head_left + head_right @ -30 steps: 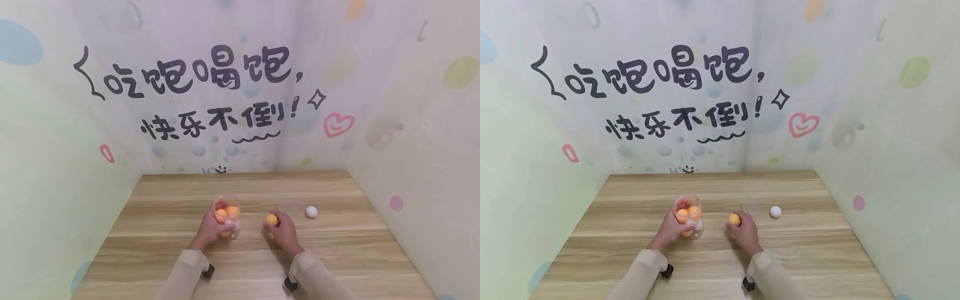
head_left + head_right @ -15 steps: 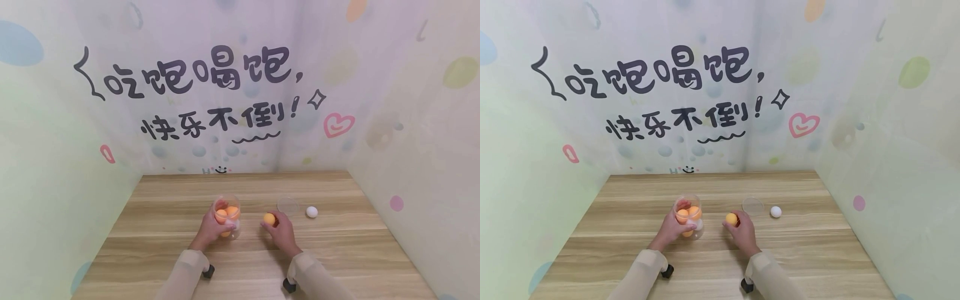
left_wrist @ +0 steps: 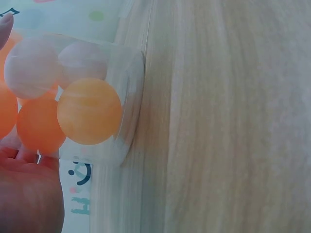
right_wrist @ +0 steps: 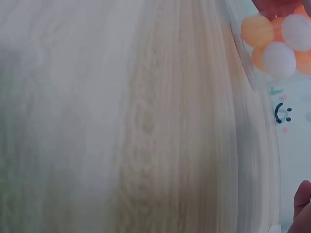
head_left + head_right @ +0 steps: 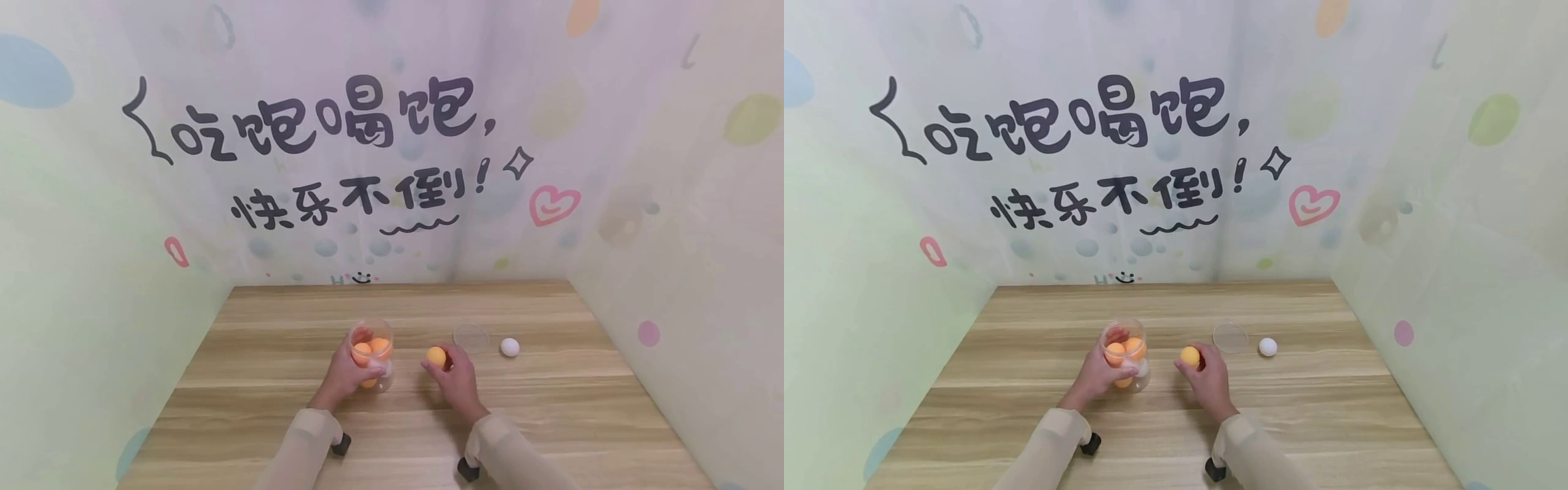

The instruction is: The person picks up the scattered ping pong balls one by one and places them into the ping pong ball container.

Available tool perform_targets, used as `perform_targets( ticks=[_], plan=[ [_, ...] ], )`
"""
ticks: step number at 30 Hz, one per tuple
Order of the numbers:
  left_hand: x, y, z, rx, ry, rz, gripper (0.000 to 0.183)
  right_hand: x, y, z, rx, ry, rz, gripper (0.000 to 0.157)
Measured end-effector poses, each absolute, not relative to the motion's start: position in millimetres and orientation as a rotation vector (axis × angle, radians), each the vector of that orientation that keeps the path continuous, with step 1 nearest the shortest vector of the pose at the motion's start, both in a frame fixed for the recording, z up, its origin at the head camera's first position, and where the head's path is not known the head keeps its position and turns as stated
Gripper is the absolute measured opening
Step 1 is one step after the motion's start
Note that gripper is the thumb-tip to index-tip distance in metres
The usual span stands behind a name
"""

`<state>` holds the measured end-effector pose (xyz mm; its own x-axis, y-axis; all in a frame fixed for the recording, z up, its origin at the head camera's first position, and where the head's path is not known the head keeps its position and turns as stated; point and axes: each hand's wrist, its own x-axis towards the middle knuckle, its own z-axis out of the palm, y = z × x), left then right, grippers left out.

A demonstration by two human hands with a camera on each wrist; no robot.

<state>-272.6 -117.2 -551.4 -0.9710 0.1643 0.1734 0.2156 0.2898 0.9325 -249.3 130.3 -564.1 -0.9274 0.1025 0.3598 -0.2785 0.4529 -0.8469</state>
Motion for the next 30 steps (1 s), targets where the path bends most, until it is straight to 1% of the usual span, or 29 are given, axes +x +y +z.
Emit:
perform_targets(
  ticks=[8, 16, 30],
  plan=[
    [-272, -117, -551, -0.380, -2.475, -1.816, 0.091, -248, 124, -561, 0.159, -2.299, 1.504, 0.035],
    [-272, -117, -551, -0.381, -2.477, -1.811, 0.092, -247, 119, -557, 0.175, -2.268, 1.507, 0.037],
    [-272, -119, -551, -0.396, -2.454, -1.836, 0.090, -246, 106, -547, 0.204, -2.248, 1.542, 0.035]
  ],
)
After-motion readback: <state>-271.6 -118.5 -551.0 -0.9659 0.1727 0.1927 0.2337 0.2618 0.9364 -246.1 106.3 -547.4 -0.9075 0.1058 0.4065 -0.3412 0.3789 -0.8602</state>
